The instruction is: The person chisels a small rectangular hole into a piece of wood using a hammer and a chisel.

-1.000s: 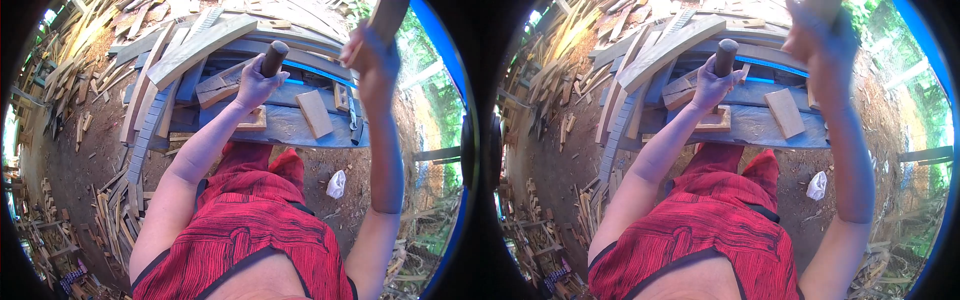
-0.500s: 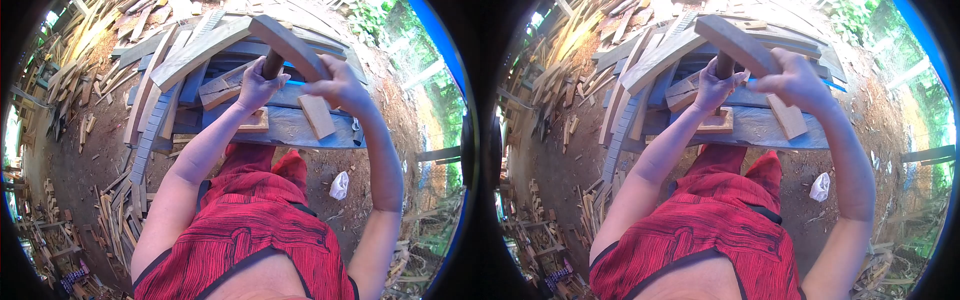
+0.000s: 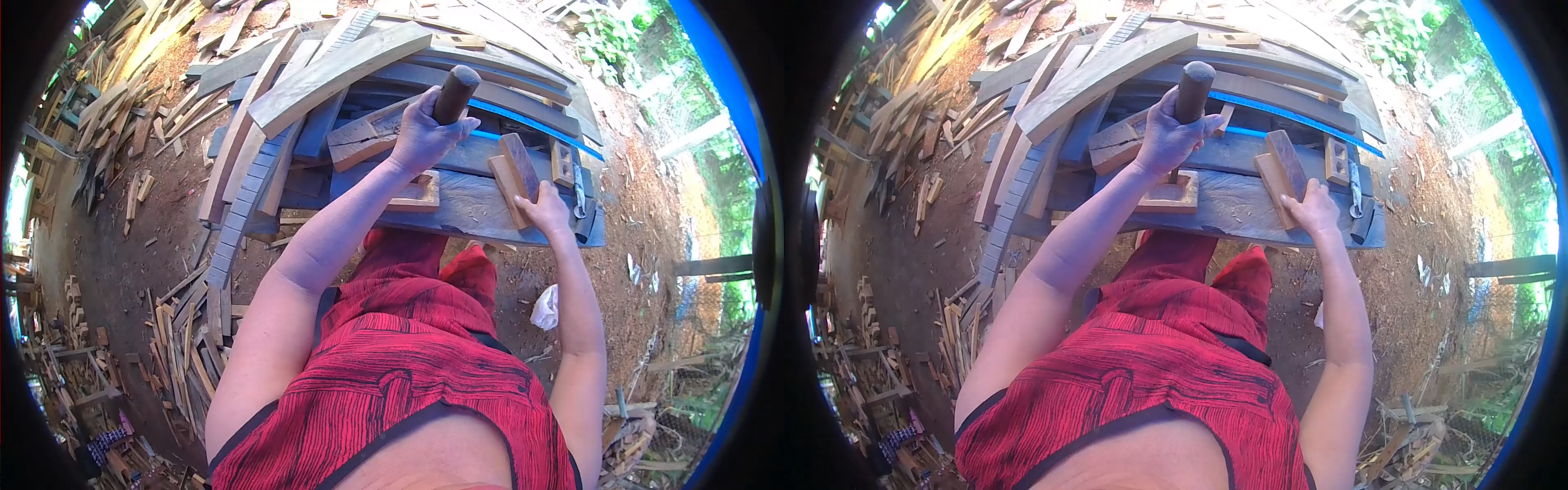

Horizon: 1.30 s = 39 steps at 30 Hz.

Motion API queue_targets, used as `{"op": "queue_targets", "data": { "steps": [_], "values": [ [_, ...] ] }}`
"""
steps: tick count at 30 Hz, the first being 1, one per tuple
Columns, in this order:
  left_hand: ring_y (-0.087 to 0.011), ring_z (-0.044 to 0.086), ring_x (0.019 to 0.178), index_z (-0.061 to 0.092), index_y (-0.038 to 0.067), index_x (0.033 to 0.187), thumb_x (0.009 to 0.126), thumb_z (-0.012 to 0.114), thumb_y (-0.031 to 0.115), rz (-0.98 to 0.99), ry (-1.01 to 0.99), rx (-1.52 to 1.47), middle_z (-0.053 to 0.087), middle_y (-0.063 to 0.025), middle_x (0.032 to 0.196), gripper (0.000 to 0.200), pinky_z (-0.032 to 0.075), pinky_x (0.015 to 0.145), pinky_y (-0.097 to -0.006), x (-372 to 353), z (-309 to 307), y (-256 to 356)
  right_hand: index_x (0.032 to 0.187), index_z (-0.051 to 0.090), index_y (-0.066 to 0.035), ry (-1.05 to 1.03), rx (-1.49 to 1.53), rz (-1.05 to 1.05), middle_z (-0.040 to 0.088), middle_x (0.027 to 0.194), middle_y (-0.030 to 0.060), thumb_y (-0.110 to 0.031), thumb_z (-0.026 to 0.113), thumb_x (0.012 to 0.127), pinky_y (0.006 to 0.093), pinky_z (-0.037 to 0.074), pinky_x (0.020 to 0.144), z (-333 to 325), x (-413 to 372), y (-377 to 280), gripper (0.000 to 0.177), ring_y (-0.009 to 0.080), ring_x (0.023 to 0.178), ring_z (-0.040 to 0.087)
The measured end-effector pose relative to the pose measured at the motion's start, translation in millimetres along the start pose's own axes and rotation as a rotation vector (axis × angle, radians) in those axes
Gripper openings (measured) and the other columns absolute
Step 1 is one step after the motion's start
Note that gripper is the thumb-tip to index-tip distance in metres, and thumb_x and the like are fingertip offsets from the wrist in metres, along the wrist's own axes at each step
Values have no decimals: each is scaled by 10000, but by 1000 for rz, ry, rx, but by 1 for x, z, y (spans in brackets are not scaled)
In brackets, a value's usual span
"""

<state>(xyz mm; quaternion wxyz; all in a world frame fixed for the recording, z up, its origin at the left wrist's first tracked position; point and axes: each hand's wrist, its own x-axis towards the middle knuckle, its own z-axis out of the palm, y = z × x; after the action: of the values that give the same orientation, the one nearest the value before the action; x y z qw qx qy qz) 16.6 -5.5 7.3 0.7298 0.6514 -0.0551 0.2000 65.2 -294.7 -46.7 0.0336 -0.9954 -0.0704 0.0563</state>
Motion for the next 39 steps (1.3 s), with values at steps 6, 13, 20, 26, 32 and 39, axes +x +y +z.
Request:
{"op": "queue_targets", "data": {
  "steps": [6, 13, 20, 26, 32, 39],
  "values": [
    [-69, 523, 725, 555, 56, 907, 756, 799, 136, 9, -28, 75, 556, 14, 798, 298, 475, 672, -245, 0, 4, -3, 1326, 512, -59, 106, 740, -438, 506, 1270, 226, -532, 722, 756, 371, 503, 841, -134, -18, -87, 770, 282, 1002, 624],
    [-233, 604, 990, 532, 37, 1162, 748, 775, 220, 68, -230, 341, 614, -124, 1046, 513, 481, 849, -356, -21, -5, 4, 922, 690, -26, 14, 566, -814, 670, 776, 146, -348, 730, 794, 326, 509, 621, -157, 3, -168, 348, 175, 667, 646],
    [-333, 507, 1155, 501, 40, 1266, 615, 840, 461, 194, -104, 1107, 560, -135, 1188, 846, 392, 992, -457, -103, -75, -21, 627, 542, -31, -164, 662, -632, 598, 562, 60, -289, 722, 802, 286, 464, 497, -161, 18, -173, 360, 116, 522, 571],
    [-332, 499, 1144, 474, 38, 1283, 566, 821, 589, 98, -46, 1148, 541, -133, 1187, 968, 368, 998, -461, -115, -92, -63, 631, 548, -56, -230, 797, -621, 540, 552, 13, -239, 712, 808, 221, 412, 425, -157, 51, -169, 304, 67, 470, 494],
    [-314, 507, 1090, 475, 21, 1253, 560, 786, 659, 138, -51, 1214, 545, -119, 1126, 992, 358, 974, -446, -115, -93, -67, 683, 560, -89, -245, 772, -526, 541, 572, -10, -254, 715, 793, 176, 383, 368, -151, 74, -172, 252, 35, 430, 502],
    [-330, 493, 1075, 455, 58, 1257, 547, 787, 654, 157, -26, 1159, 519, -121, 1125, 985, 359, 971, -450, -119, -95, -77, 716, 582, -83, -218, 898, -421, 553, 564, 8, -266, 708, 780, 183, 346, 350, -129, 74, -143, 230, 49, 413, 498]
  ]
}}
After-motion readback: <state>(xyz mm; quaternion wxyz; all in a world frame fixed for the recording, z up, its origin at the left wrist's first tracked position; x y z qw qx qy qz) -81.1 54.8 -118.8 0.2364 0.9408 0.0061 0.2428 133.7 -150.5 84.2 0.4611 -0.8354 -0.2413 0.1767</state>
